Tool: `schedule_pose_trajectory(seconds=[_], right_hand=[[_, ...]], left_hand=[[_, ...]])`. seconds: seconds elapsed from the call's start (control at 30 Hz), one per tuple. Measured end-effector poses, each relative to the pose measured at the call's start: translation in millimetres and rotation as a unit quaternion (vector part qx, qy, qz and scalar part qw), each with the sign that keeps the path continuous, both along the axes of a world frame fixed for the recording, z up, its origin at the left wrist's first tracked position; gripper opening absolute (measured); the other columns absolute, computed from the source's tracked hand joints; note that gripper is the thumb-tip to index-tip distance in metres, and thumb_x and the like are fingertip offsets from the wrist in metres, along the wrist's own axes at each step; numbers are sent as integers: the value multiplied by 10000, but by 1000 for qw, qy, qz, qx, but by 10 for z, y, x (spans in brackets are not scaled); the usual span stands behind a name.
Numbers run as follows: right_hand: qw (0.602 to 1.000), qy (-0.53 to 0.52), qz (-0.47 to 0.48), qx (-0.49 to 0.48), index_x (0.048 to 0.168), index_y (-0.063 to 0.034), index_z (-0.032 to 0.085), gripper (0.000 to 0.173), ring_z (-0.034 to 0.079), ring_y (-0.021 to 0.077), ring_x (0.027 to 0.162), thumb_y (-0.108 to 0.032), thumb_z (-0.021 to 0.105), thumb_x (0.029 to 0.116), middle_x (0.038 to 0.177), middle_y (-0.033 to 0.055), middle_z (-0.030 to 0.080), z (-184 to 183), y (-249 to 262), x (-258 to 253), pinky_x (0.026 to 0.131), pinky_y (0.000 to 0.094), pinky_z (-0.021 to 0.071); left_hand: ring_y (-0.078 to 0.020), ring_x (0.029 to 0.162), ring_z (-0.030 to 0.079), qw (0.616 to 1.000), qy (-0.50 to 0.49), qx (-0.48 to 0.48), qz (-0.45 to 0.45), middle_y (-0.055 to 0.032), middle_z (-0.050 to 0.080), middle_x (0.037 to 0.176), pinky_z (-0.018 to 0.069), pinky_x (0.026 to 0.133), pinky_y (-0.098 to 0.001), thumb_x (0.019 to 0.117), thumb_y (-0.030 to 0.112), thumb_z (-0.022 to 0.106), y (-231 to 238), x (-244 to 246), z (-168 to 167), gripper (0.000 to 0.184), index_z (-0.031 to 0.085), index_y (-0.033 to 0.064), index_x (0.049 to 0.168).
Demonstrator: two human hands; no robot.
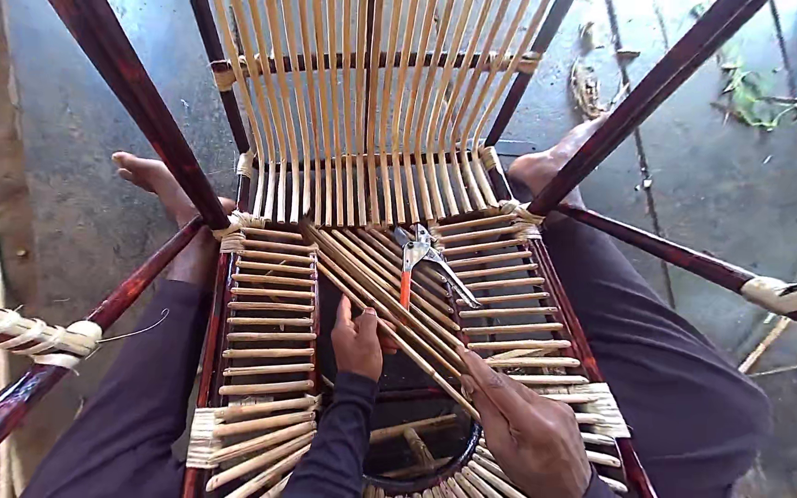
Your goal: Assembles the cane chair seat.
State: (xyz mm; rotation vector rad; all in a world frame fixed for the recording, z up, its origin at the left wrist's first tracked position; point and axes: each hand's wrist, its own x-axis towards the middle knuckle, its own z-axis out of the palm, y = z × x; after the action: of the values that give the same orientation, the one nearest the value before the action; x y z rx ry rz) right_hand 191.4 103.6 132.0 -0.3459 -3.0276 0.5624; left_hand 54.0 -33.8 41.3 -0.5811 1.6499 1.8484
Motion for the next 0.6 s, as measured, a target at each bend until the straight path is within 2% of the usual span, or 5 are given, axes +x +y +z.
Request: schedule_pose_trajectory(seconds=[0.13,0.27,0.4,0.53,0.6], right_hand=[[997,-42,-2,61,1320,-197,708,403,617,246,467,-268,452,1017,669,58,669,-62,13,-18,376,445,457],[1000,-22,-2,17,1358,-144,675,393,650,225,526,-258,459,1050,729,64,706,-13,-31,-20,420,429,497],[999,-45,-23,3,1329,-183,707,411,615,203,485,-301,447,1032,656,19,672,-79,35,-36,411,442,484],[990,-69,-95,-80,1355,-160,673,414,628,210,521,-327,464,1040,698,32,683,-14,358,-296,463,499,528],[980,-128,-136,-69,1347,-209,679,373,671,276,619,-352,486,1061,772,77,705,-16,672,-498,551,557,554]], left_hand=[[-226,518,700,1000,2,-12,-11,-149,727,749,628,496,-364,1098,103,487,0,7,-6,525,296,48,1584],[-225,507,693,1000,-15,-26,-6,-156,724,742,619,476,-359,1087,101,498,5,-6,-10,555,289,49,1599],[-228,509,696,999,-11,-31,2,-148,724,737,622,474,-370,1087,112,520,38,-7,-5,528,328,56,1576],[-247,541,708,999,-28,-19,3,-171,739,801,623,497,-368,1074,121,555,3,32,-30,534,353,48,1562],[-254,584,715,999,-37,-3,-30,-168,727,869,645,547,-391,1048,106,596,18,91,3,558,359,41,1549]])
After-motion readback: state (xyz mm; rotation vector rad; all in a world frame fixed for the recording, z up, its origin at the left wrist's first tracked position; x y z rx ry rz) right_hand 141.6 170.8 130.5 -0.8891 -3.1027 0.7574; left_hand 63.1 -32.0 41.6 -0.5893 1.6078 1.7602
